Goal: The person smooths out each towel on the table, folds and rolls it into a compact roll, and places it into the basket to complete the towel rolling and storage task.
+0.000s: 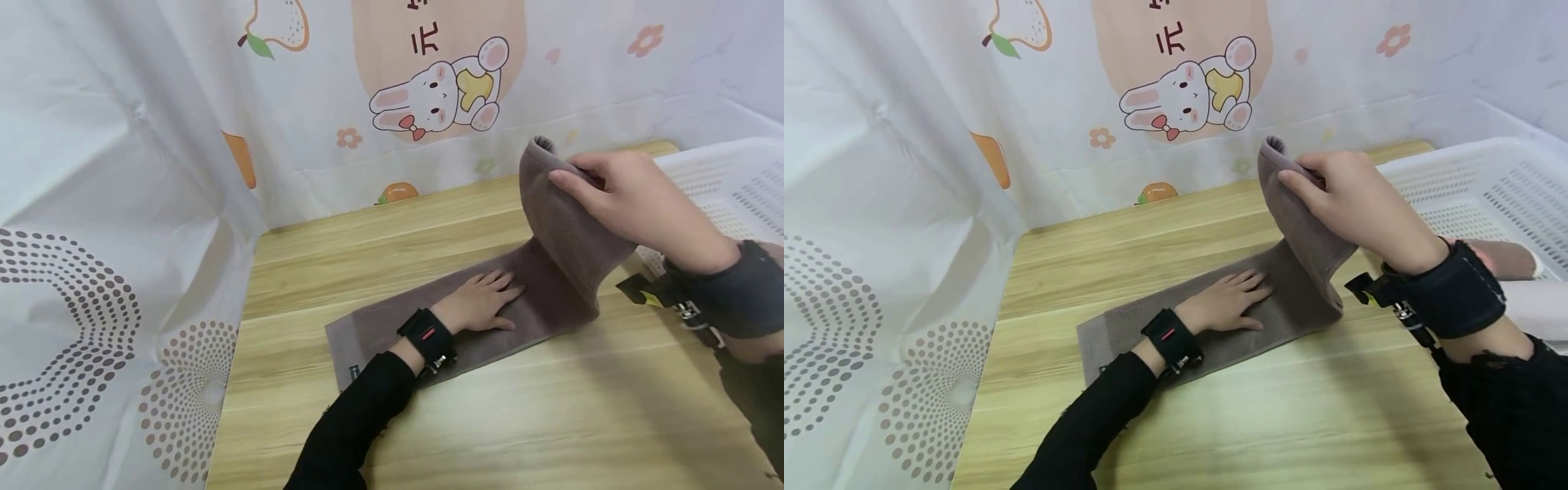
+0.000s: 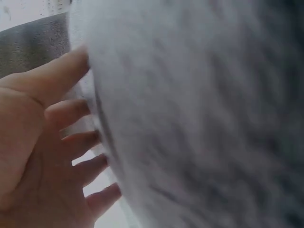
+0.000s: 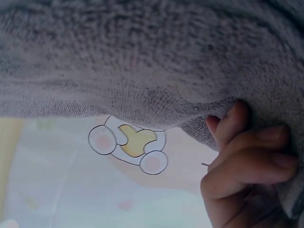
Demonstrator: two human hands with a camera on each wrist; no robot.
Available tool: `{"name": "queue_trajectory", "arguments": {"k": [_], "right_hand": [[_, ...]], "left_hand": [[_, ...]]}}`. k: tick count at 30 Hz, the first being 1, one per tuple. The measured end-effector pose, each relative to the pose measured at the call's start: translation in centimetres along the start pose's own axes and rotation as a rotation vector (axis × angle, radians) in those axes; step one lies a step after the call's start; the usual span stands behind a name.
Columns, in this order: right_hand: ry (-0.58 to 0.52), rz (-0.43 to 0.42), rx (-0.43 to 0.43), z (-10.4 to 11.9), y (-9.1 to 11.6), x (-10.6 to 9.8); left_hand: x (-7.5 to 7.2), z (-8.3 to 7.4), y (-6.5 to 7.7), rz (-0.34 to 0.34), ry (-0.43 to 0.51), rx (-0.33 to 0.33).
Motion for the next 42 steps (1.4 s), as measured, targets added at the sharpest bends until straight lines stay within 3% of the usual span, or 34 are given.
{"name": "queue_trajectory", "arguments": {"k": [3, 6, 10, 14, 17, 20, 26, 31, 37, 42], "right_hand": [[-0.004, 0.012, 0.014, 0.6, -0.3, 0.2], [-0.006, 0.017, 0.019, 1.2, -0.6, 0.4], [-0.017, 0.008, -0.024, 2.6, -1.2, 0.7], [-0.033, 0.023, -0.081, 4.6, -2.0, 1.5], [-0.055, 0.052, -0.108, 6.2, -2.6, 2.4], [-0.101, 0.088, -0.127, 7.7, -3.0, 3.7], [-0.254, 0.176, -0.138, 10.8, -3.5, 8.4], [-0.344, 0.240, -0.124, 13.6, -3.1, 14.2], [-0.410, 0.328, -0.136, 16.3, -1.1, 22.1], [-0.400, 0.365, -0.159, 17.4, 0.1, 26.0]], "left_hand": [[-0.4, 0.4, 0.4, -0.017, 0.052, -0.008], [-0.8, 2.6, 2.5, -0.034, 0.139, -0.033], [-0.3, 8.0, 7.4, -0.028, 0.230, -0.132], [1.9, 13.4, 12.9, -0.009, 0.310, -0.298], [3.8, 16.2, 16.1, -0.022, 0.378, -0.407], [5.3, 17.8, 18.1, -0.076, 0.436, -0.463], [6.6, 18.4, 19.0, -0.177, 0.496, -0.460], [7.0, 18.5, 18.8, -0.182, 0.580, -0.481], [7.3, 18.8, 18.7, -0.176, 0.649, -0.489], [7.4, 19.3, 18.7, -0.197, 0.724, -0.450]]}}
Point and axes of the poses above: each hand's wrist, its own y-axis away from the middle knuckle, its own x-axis out of the palm, z = x × y, the point moved 4 cm from there along -y, towards the middle knuckle, and after that the axes turned 15 degrees about -x, right-handed, at the moved point
